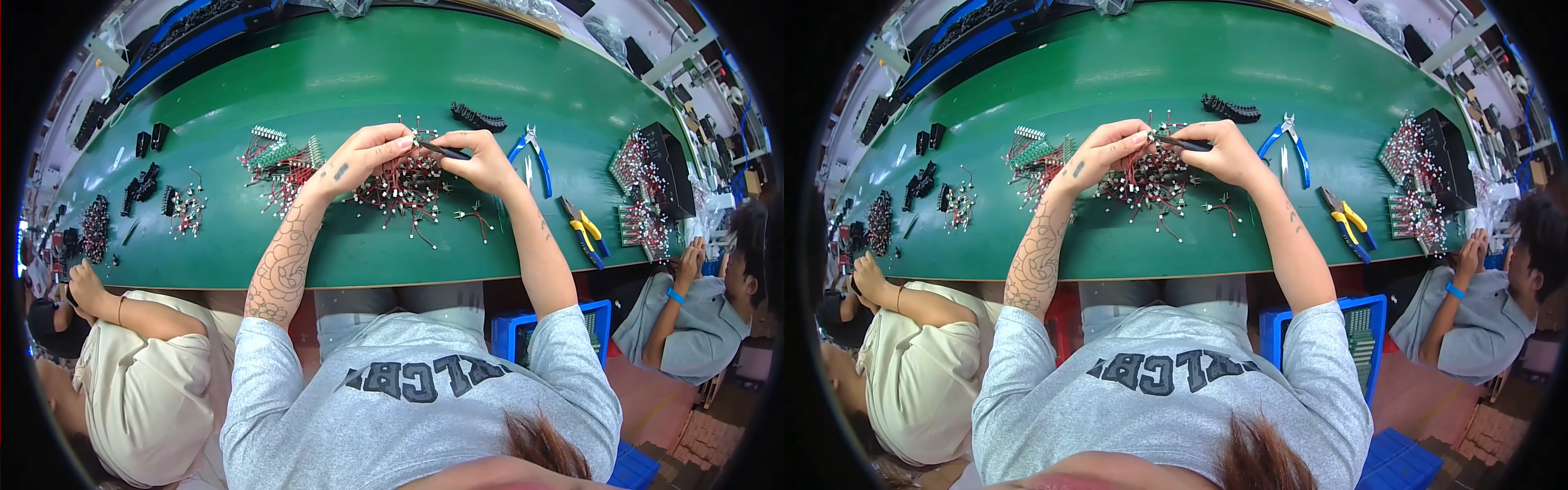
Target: The person trims small circuit boards attached to wires using wire cutters, repeatedly picking up each component, cutting it, and setting it down on the workbench.
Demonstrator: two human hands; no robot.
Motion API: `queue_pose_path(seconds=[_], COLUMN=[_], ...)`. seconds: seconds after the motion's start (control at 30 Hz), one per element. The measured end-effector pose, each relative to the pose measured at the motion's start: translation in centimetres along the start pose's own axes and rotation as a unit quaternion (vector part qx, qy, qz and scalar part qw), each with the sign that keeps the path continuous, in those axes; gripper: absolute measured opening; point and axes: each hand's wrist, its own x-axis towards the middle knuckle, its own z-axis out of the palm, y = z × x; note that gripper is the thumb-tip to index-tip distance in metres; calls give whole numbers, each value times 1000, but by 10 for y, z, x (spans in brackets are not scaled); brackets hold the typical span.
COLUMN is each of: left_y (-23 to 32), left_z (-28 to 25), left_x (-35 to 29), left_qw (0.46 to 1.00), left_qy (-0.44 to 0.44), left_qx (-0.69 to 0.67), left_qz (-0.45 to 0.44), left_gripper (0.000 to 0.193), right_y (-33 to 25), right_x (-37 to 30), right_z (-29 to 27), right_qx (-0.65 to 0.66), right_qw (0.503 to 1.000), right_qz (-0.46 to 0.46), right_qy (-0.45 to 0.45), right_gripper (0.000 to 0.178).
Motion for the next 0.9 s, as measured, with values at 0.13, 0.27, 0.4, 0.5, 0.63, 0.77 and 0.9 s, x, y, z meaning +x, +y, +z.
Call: queue_pose_path(seconds=[0.13,0.27,0.4,0.5,0.63,0.77,0.9], left_y=[8,1,3,14,11,11,14], left_z=[-2,-8,-11,-10,-20,-18,-5], left_x=[-1,-1,-2,-3,-6,-5,-3], left_qw=[999,998,997,995,992,994,996], left_qy=[-25,-15,0,-13,-69,-12,77], left_qx=[-23,-20,-6,2,-72,-97,-33], left_qz=[-20,-50,-79,-94,-71,-43,-30], left_gripper=[24,24,23,24,26,27,28], right_y=[-2,-2,3,8,1,0,3], right_x=[2,2,2,1,0,3,5], right_z=[-3,2,8,9,9,-1,-5], right_qx=[62,-28,-144,-160,-2,-91,-237], right_qw=[994,999,987,980,1000,992,955], right_qz=[70,19,-68,-105,-23,-79,-160], right_qy=[-63,-30,31,52,16,39,78], right_gripper=[31,31,30,28,31,35,39])
